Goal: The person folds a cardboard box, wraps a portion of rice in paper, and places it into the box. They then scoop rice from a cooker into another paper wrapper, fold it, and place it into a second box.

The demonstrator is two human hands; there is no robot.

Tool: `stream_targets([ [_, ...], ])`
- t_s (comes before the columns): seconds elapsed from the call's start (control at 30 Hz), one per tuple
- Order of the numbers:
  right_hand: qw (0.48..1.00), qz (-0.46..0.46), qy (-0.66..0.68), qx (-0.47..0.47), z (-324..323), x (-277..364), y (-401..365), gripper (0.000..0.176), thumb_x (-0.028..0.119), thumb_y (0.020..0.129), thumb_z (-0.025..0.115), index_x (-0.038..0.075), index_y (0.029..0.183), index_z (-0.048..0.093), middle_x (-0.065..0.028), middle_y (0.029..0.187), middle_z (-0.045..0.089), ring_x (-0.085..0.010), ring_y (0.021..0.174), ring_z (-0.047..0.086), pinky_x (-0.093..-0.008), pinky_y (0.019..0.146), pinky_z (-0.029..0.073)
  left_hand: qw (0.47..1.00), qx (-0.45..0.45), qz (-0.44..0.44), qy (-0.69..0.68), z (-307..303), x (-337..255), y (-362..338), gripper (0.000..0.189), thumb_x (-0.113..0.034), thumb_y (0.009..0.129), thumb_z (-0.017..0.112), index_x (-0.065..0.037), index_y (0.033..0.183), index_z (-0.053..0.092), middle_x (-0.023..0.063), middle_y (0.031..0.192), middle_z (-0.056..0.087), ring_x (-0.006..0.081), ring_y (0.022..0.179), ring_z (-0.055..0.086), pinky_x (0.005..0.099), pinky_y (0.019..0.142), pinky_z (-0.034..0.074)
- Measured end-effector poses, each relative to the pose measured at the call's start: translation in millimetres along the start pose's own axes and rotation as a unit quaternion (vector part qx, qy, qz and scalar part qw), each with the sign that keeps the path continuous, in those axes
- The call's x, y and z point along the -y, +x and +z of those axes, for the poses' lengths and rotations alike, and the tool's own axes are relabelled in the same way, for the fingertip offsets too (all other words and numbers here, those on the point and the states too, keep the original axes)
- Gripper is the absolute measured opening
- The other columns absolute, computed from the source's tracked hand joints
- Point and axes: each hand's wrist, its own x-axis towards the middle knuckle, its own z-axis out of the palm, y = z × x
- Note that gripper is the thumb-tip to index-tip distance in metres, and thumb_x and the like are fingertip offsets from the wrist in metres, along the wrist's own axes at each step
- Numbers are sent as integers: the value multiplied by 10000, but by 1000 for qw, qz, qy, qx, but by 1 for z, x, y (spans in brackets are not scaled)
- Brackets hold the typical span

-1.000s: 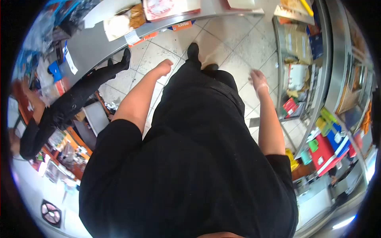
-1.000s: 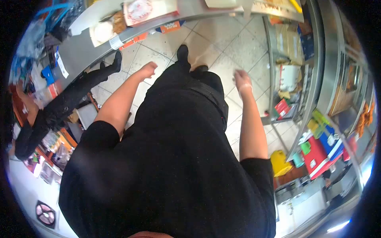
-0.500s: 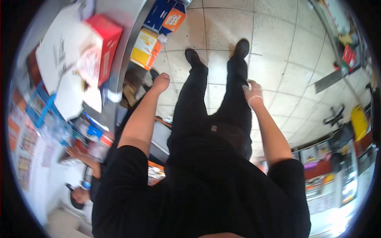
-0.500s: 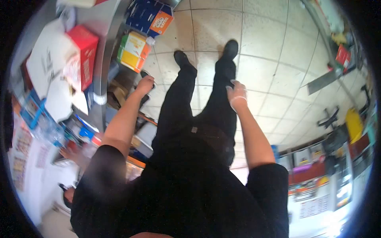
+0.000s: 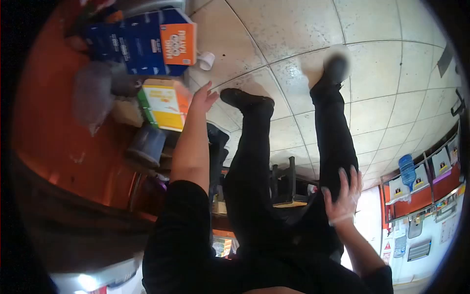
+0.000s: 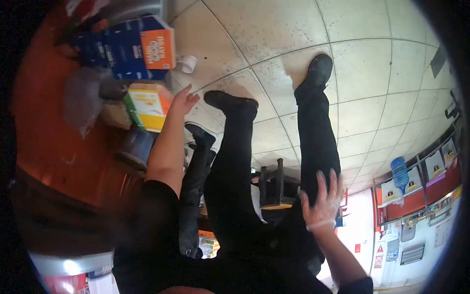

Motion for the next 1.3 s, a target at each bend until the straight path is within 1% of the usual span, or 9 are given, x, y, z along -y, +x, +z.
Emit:
stream_targets([
  [0.1, 1000, -5, -6, -9, 11, -19, -3, 646, 369, 925, 661, 87, 1463, 441, -246, 1526, 355, -526, 1440, 266, -653, 1135, 261, 977, -200, 77, -9, 79, 4, 46, 806, -228, 814, 852, -76, 1463, 400, 133, 1522, 327, 355, 1288, 475, 538, 946, 512],
  [0.4, 999, -37, -27, -20, 19, -33, 11, 560, 345, 940, 622, 65, 1404, 481, -210, 1419, 479, -456, 1364, 417, -630, 1129, 267, 955, -85, 283, 39, 97, 30, 101, 312, -112, 904, 700, -70, 1200, 612, 96, 1011, 687, 265, 822, 692, 348, 665, 559],
  [0.47, 998, -49, -9, -31, 16, -33, 12, 564, 318, 922, 643, 68, 1401, 484, -205, 1419, 480, -432, 1355, 435, -620, 1131, 261, 768, -123, 457, 431, 123, 63, 11, 273, -183, 925, 674, -14, 1140, 686, 169, 966, 716, 221, 823, 706, 372, 642, 547],
  [0.57, 996, -74, 29, -43, 11, -29, 10, 610, 275, 867, 713, 91, 1402, 485, -202, 1421, 472, -391, 1313, 479, -645, 1120, 242, 877, 115, 188, 427, 148, 111, -162, 286, -266, 971, 663, 9, 1045, 694, 116, 762, 699, 198, 589, 658, 381, 563, 515],
  [0.63, 984, -150, 72, -68, 0, -29, 7, 661, 294, 838, 755, 97, 1405, 479, -217, 1419, 465, -410, 1314, 474, -684, 1098, 269, 777, 211, 132, 578, 143, 139, -280, 254, -272, 974, 596, -50, 1001, 717, 190, 804, 708, 321, 718, 712, 475, 650, 550],
  [0.7, 933, -318, 140, -98, -4, -34, 1, 725, 304, 787, 811, 112, 1403, 480, -235, 1420, 453, -433, 1322, 463, -703, 1085, 302, 575, 294, 320, 693, 128, 163, -388, 253, -284, 963, 554, -88, 1109, 621, 242, 837, 688, 449, 792, 679, 552, 701, 525],
  [0.87, 810, -548, 199, 69, -96, 56, -52, 871, 141, 688, 869, 148, 1448, 445, -216, 1385, 509, -417, 1279, 528, -584, 1065, 424, 643, 300, 358, 606, 92, 140, -600, 312, -250, 952, 574, -41, 1180, 614, 239, 932, 698, 433, 925, 677, 531, 804, 534],
  [1.1, 863, -480, 99, 119, -218, 144, -132, 416, 154, 872, 706, 106, 1271, 600, -209, 1021, 705, -416, 962, 679, -473, 840, 553, 747, 174, 371, 524, 21, 70, -770, 367, -385, 910, 705, -24, 968, 674, 176, 840, 700, 355, 791, 682, 440, 718, 507],
  [1.3, 911, -409, -19, 48, -262, 204, -160, 194, 218, 931, 652, 32, 975, 684, -213, 907, 695, -394, 899, 676, -462, 813, 529, 618, -79, 697, 354, -90, 64, -738, 173, -189, 882, 686, -21, 900, 648, 158, 871, 660, 359, 872, 640, 467, 775, 501],
])
